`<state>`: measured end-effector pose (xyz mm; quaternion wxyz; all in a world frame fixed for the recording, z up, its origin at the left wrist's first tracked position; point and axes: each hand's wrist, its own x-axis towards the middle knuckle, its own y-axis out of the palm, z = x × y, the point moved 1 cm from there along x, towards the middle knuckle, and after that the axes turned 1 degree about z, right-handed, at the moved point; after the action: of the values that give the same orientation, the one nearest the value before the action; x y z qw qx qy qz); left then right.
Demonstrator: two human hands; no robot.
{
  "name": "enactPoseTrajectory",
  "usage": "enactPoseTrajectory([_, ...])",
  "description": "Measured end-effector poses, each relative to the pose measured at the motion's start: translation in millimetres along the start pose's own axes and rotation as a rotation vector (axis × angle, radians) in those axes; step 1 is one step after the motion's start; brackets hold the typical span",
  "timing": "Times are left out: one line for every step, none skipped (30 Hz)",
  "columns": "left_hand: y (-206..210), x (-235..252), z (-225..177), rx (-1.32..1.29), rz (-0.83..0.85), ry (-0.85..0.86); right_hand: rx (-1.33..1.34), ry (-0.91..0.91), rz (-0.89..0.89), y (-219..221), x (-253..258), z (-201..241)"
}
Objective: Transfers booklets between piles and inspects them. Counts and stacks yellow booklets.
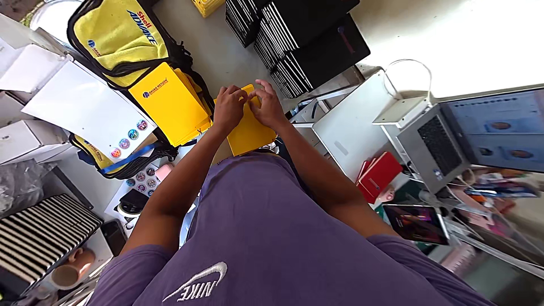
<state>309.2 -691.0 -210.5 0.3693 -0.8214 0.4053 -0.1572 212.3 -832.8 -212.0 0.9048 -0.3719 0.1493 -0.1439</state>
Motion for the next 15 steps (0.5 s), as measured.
enactPoseTrajectory([-3,-1,-1,-0.005,0.003,-0.001,-0.001,-0.014,-0.008,0,-1,1])
enactPoseTrajectory([-5,-3,-1,-0.014,0.001,-0.003,0.014,-0.027,-0.017,-1,-1,2])
enactPoseTrajectory([-7,-6,0,-0.027,-0.009,-0.013,0.054,-0.033,-0.028,-3,-2,3])
enactPoseTrajectory([-10,-8,0,-0.041,-0.016,-0.038,0.111,-0.017,-0.036,-6,-2,4])
enactPoseTrajectory([-13,-10,1,-0.053,-0.012,-0.086,0.172,0.021,-0.048,-9,-2,3])
enactPoseTrajectory([-14,-12,2,-0.058,0.003,-0.15,0.253,0.077,-0.078,-11,-2,-2])
enactPoseTrajectory([-15,-15,3,-0.057,0.024,-0.216,0.35,0.151,-0.12,-11,-2,-9])
enactPoseTrajectory([-14,-17,4,-0.046,0.053,-0.272,0.45,0.248,-0.159,-11,-2,-18])
enactPoseTrajectory([-13,-20,5,-0.014,0.089,-0.312,0.521,0.356,-0.175,-11,-3,-25])
enactPoseTrajectory([-11,-22,6,0.021,0.122,-0.332,0.563,0.45,-0.161,-10,-4,-33])
enactPoseTrajectory([-10,-24,5,0.045,0.151,-0.343,0.576,0.513,-0.14,-10,-6,-39])
enactPoseTrajectory([-11,-25,1,0.058,0.174,-0.352,0.58,0.546,-0.118,-9,-9,-43])
enactPoseTrajectory([-15,-25,-3,0.054,0.19,-0.36,0.582,0.555,-0.096,-9,-12,-43])
enactPoseTrajectory([-19,-28,-8,0.044,0.207,-0.367,0.579,0.543,-0.077,-7,-16,-41])
enactPoseTrajectory([-23,-30,-12,0.04,0.226,-0.368,0.582,0.519,-0.064,-6,-19,-39])
